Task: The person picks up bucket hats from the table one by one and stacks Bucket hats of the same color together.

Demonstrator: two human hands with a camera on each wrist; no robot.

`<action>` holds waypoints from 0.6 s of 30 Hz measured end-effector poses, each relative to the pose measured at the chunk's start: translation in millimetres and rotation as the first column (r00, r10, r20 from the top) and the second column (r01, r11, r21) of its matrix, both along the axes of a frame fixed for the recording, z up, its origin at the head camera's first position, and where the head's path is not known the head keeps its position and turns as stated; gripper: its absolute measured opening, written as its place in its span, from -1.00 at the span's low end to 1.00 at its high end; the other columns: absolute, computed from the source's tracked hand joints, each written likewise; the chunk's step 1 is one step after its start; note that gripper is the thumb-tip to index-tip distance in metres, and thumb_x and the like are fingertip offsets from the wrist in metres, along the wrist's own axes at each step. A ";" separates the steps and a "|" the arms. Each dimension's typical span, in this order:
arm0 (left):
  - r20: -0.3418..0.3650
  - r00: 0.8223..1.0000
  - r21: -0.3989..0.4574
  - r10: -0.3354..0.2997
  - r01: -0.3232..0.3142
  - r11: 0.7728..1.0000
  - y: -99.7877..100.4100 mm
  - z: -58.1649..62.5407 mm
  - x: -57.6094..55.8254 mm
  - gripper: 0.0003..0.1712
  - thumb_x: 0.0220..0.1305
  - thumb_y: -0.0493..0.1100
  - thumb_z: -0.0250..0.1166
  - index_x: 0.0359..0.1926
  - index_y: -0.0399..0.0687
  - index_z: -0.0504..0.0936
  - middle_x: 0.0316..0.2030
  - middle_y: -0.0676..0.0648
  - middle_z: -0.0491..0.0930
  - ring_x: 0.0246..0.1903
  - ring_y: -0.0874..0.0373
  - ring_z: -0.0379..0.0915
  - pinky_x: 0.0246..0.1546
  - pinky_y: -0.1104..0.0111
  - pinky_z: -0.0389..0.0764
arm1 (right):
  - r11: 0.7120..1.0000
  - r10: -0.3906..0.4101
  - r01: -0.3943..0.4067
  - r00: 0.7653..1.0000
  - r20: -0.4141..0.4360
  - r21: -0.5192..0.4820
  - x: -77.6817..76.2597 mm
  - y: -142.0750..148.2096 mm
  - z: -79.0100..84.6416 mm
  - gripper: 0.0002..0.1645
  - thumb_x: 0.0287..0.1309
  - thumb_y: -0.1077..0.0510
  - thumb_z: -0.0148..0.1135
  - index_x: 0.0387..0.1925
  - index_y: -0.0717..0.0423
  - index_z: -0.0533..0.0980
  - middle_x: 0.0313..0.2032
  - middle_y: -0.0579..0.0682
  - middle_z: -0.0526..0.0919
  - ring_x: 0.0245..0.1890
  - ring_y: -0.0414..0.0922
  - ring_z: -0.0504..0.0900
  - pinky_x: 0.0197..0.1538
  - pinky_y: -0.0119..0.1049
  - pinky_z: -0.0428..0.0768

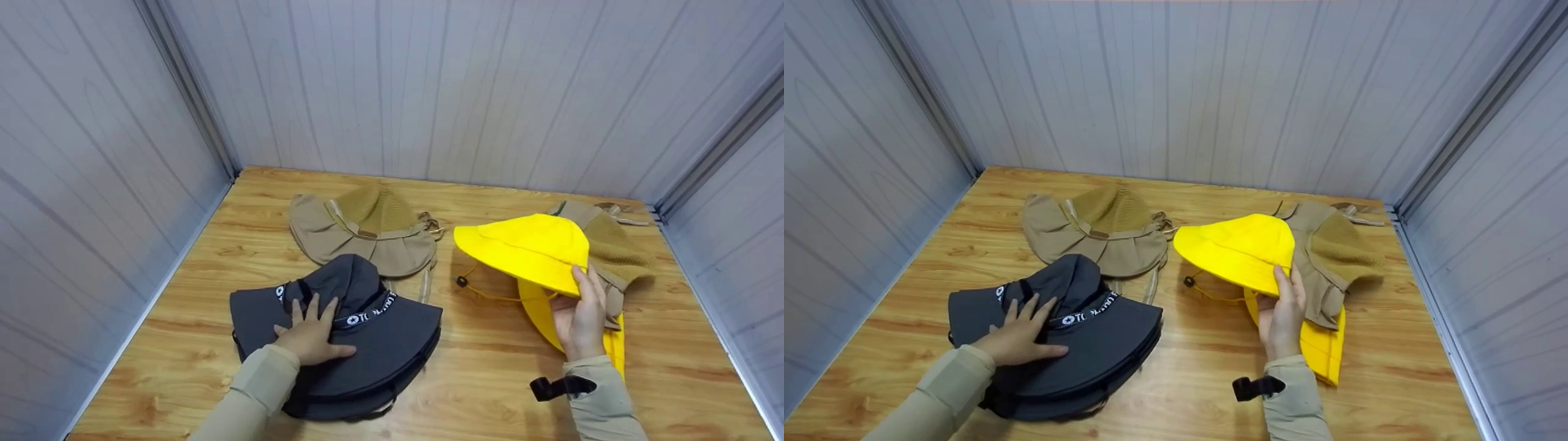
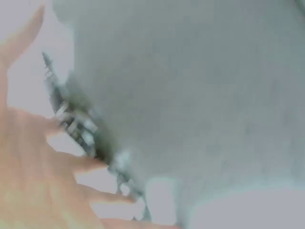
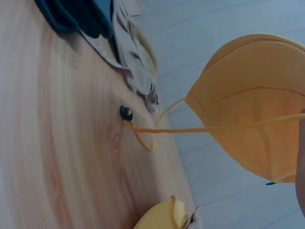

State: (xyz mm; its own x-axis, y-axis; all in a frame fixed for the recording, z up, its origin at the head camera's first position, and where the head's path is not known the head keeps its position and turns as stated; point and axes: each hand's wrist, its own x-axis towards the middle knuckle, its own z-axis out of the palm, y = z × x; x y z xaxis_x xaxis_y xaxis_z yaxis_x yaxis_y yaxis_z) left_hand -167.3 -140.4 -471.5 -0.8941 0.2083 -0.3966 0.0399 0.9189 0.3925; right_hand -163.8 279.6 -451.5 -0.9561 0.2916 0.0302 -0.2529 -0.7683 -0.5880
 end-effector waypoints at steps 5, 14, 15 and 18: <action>-0.004 0.999 0.019 -0.034 0.035 0.999 3.7 19.9 0.6 0.13 0.17 0.34 0.34 0.54 -0.13 0.07 0.51 -0.41 -0.07 0.44 -0.57 -0.40 0.24 -0.53 -0.10 | 0.999 0.021 -0.024 0.998 -0.056 -0.038 2.7 0.0 5.1 -0.58 0.45 0.23 0.02 0.28 0.16 0.34 -0.12 0.14 0.66 -0.29 -0.04 0.69 -0.40 -0.22 0.65; 0.033 0.999 0.463 -0.014 -0.003 0.886 52.1 42.7 -22.7 0.02 0.33 0.31 0.20 0.52 -0.24 0.07 0.48 -0.30 0.15 0.48 -0.21 0.03 0.46 -0.04 0.13 | 0.988 0.109 -0.123 0.983 -0.147 -0.092 2.7 -4.3 8.6 -0.70 0.47 0.26 -0.05 0.16 0.23 0.38 -0.11 0.19 0.66 -0.16 0.01 0.73 -0.21 -0.13 0.74; 0.056 0.998 0.515 0.000 -0.028 0.857 58.0 43.3 -25.3 0.02 0.34 0.30 0.19 0.53 -0.23 0.05 0.48 -0.30 0.15 0.47 -0.19 0.06 0.45 -0.02 0.15 | 0.986 0.121 -0.137 0.980 -0.156 -0.092 3.0 -5.1 8.6 -0.73 0.48 0.26 -0.06 0.12 0.24 0.38 -0.13 0.20 0.66 -0.17 0.02 0.74 -0.21 -0.12 0.74; 0.119 0.991 0.617 0.063 -0.124 0.777 74.8 42.1 -33.4 0.03 0.34 0.32 0.16 0.55 -0.16 -0.01 0.48 -0.27 0.14 0.46 -0.16 0.10 0.44 0.01 0.20 | 0.978 0.164 -0.184 0.968 -0.188 -0.094 4.7 -6.9 8.6 -0.78 0.49 0.27 -0.10 0.04 0.27 0.39 -0.16 0.21 0.67 -0.18 0.03 0.74 -0.21 -0.12 0.74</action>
State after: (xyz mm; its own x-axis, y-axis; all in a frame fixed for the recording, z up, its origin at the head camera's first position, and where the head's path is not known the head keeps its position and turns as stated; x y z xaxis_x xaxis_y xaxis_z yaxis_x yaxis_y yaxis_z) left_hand -200.7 -65.6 -429.4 -0.8904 0.3537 -0.2864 -0.0951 0.4708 0.8771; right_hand -159.1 272.8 -442.9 -0.9745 0.1319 0.1816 -0.2022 -0.8672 -0.4551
